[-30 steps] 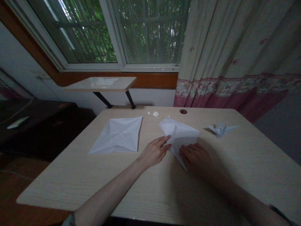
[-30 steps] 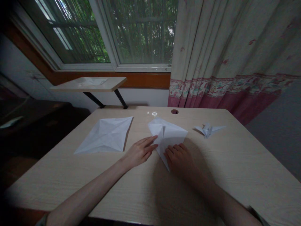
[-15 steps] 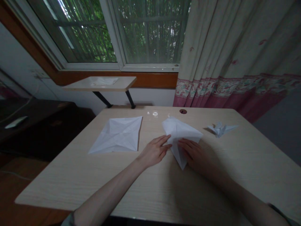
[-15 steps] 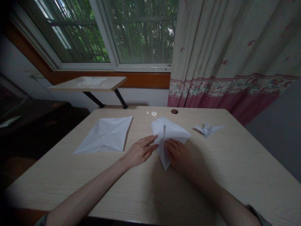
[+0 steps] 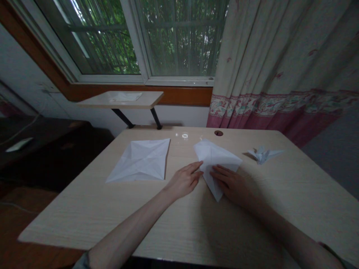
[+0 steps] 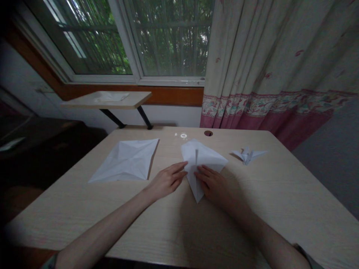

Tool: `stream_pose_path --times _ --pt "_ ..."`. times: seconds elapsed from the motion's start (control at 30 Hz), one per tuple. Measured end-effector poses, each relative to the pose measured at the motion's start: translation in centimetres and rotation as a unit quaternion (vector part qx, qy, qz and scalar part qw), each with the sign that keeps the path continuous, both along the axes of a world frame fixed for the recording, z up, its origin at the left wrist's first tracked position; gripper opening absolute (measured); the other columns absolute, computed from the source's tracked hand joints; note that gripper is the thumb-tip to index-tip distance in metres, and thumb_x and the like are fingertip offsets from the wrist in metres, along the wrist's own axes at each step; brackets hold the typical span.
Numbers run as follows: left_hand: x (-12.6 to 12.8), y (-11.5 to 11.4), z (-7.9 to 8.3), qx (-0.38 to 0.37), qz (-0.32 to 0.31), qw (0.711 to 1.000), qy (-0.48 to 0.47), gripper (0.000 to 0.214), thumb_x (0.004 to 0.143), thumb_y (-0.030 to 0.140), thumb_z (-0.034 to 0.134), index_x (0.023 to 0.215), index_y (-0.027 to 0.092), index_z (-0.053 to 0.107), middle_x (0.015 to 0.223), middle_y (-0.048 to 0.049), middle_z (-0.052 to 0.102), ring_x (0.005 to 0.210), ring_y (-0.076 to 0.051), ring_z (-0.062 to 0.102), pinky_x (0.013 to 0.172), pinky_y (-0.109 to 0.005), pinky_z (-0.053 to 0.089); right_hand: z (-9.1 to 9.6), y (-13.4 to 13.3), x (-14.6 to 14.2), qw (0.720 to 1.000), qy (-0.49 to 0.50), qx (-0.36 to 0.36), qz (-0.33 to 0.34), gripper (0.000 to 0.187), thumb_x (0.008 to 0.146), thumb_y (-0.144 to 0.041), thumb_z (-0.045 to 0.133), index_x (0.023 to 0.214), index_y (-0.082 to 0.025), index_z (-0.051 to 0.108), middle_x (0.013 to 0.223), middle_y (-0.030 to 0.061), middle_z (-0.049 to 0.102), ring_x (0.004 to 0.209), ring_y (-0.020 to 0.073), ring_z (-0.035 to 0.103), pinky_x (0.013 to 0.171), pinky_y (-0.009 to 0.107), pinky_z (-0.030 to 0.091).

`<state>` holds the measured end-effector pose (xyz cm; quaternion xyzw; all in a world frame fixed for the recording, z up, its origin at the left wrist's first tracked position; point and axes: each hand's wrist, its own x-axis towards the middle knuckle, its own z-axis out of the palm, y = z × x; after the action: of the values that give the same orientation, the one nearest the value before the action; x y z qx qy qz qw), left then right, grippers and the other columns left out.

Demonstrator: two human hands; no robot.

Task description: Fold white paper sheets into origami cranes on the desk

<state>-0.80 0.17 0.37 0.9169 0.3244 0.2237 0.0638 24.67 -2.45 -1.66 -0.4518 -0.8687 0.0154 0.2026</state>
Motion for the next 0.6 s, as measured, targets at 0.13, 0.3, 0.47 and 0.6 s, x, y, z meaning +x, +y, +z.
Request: stream_pose_path --times 0.13,0.3,0.47,0.6 --pt "0.0 0.0 -0.2 -0.007 0.010 1.000 -0.024 0.028 0.094 0.014 0.051 0.117 0.017 0.067 0.146 -0.0110 0.052 0.130 -0.023 0.055 0.107 -0.041 0.051 0.2 -0.5 -0.5 1.000 -0.012 0.002 0.006 0.042 0.092 -0.013 0.045 0.129 -0.019 0.066 0.138 0.0093 0.062 0.129 0.0256 0.056 0.106 0.048 0.050" --pt "0.1 0.1 -0.4 -0.012 0.024 0.998 -0.058 0.022 0.097 0.016 0.050 0.109 0.018 0.069 0.137 -0.0079 0.060 0.122 -0.021 0.059 0.103 -0.039 0.054 0.6 -1.3 -1.2 1.000 -0.019 0.023 0.001 0.041 0.092 -0.014 0.046 0.128 -0.019 0.066 0.135 0.0100 0.064 0.122 0.0264 0.061 0.101 0.048 0.053" --pt "0.1 0.2 -0.3 -0.005 0.040 0.997 -0.066 0.018 0.096 0.019 0.053 0.103 0.019 0.069 0.120 -0.0075 0.067 0.110 -0.022 0.063 0.096 -0.039 0.056 1.3 -1.5 -1.4 0.999 -0.021 0.025 0.003 0.041 0.091 -0.011 0.045 0.125 -0.019 0.068 0.130 0.0105 0.067 0.115 0.0275 0.064 0.097 0.049 0.054" --pt "0.1 0.3 0.0 0.000 0.052 0.997 -0.061 0.016 0.096 0.019 0.053 0.101 0.020 0.068 0.116 -0.0065 0.068 0.106 -0.022 0.063 0.092 -0.038 0.055 1.4 -1.3 -1.3 1.000 -0.011 0.017 0.007 0.041 0.092 -0.013 0.045 0.126 -0.022 0.067 0.129 0.0099 0.067 0.115 0.0269 0.063 0.098 0.050 0.054"
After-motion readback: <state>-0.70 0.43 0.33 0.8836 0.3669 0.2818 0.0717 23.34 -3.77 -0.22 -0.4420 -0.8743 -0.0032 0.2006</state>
